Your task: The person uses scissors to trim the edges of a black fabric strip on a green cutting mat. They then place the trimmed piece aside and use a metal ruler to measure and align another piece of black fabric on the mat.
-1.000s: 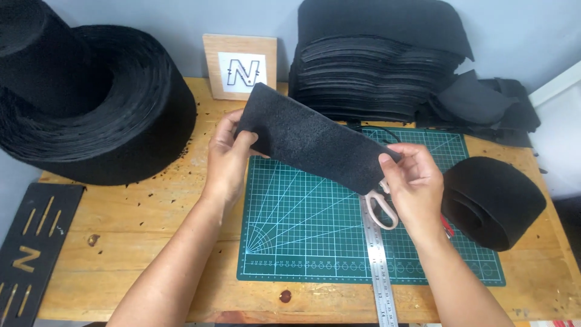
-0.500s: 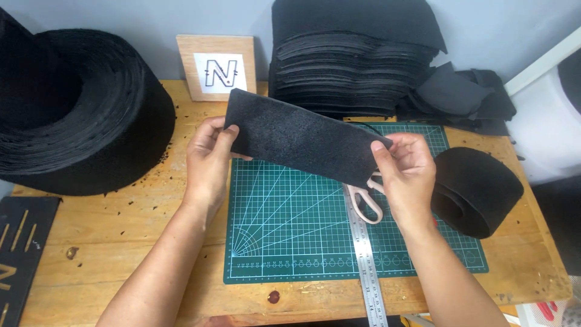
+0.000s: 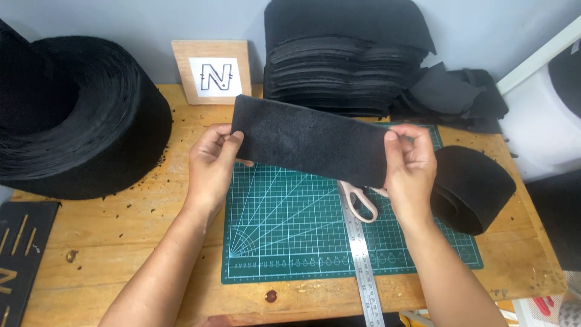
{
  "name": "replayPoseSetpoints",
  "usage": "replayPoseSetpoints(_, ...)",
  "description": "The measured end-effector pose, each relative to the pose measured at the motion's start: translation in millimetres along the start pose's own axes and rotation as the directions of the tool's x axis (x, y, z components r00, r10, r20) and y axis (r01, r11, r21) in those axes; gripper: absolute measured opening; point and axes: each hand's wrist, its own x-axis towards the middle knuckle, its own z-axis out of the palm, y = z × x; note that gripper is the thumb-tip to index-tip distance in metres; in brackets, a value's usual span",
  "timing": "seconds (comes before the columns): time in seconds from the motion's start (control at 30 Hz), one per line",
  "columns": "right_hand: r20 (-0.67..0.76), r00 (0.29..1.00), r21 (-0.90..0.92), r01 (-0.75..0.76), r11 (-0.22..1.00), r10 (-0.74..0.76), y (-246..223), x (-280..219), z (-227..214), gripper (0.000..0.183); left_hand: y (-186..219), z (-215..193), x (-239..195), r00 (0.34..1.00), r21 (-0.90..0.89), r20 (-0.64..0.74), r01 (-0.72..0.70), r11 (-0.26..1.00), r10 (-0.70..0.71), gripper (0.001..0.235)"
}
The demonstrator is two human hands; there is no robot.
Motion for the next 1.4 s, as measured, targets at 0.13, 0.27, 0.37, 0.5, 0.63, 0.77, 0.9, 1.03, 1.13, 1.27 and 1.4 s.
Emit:
replayPoseSetpoints(0.13,-0.006,0.996,-0.018,0.091,0.996,-0.091,-3.4,12.8,-9.1,0.016,1.7,5.1,-0.3,0.998,0.042,0.048,-0.042,0.998,0.04,0.017)
replayPoseSetpoints(0.27,0.065,0.983,-0.202,0.184,0.962,-0.175,-36.2,25.3,-18.8,0.035,20.6,12.2,1.6,0.994,0.065,0.077,-0.088,0.994,0.083,0.017)
replayPoseSetpoints(0.37,0.1,0.97,-0.288,0.242,0.927,-0.222,-51.9,45.3,-22.1,0.023,40.6,21.8,8.8,0.986,0.109,0.102,-0.145,0.983,0.134,0.019)
replayPoseSetpoints(0.5,0.128,0.934,-0.196,0.355,0.914,-0.335,-60.9,96.0,-21.6,0.006,76.1,38.3,40.1,0.982,0.397,0.124,-0.179,0.9,0.141,0.033)
replayPoseSetpoints(0.63,0.127,0.855,-0.136,0.517,0.845,-0.503,-46.8,164.1,-18.2,0.011,76.2,59.7,99.9,0.906,0.349,0.171,-0.422,0.836,0.386,0.025)
replayPoseSetpoints(0.77,0.105,0.832,-0.18,0.555,0.812,-0.545,-32.5,216.4,-7.2,0.015,72.4,77.0,139.9,0.94,0.291,0.098,-0.34,0.894,0.326,0.014)
replayPoseSetpoints(0.9,0.15,0.916,-0.339,0.401,0.851,-0.372,-11.3,235.5,-1.7,0.02,65.3,84.3,148.5,0.987,0.353,0.062,-0.161,0.922,0.149,0.025)
replayPoseSetpoints(1.03,0.159,0.971,-0.501,0.237,0.832,-0.18,-17.1,224.6,2.7,0.018,49.8,84.6,154.1,0.982,0.486,0.059,-0.186,0.854,0.18,0.015)
replayPoseSetpoints(1.13,0.204,0.802,-0.674,0.531,0.514,-0.561,-32.4,208.0,8.5,0.011,54.9,87.9,142.3,0.722,0.751,0.163,-0.533,0.39,0.672,0.02)
replayPoseSetpoints(1.27,0.579,0.608,-0.468,0.793,0.389,-0.543,-68.1,177.9,22.7,0.04,67.5,104.7,130.4,0.554,0.589,0.591,-0.793,0.155,0.586,0.043)
replayPoseSetpoints(1.4,0.669,0.644,-0.53,0.763,0.369,-0.37,-54.0,179.5,26.7,0.048,42.8,112.5,142.0,0.478,0.573,0.691,-0.819,-0.009,0.543,0.046)
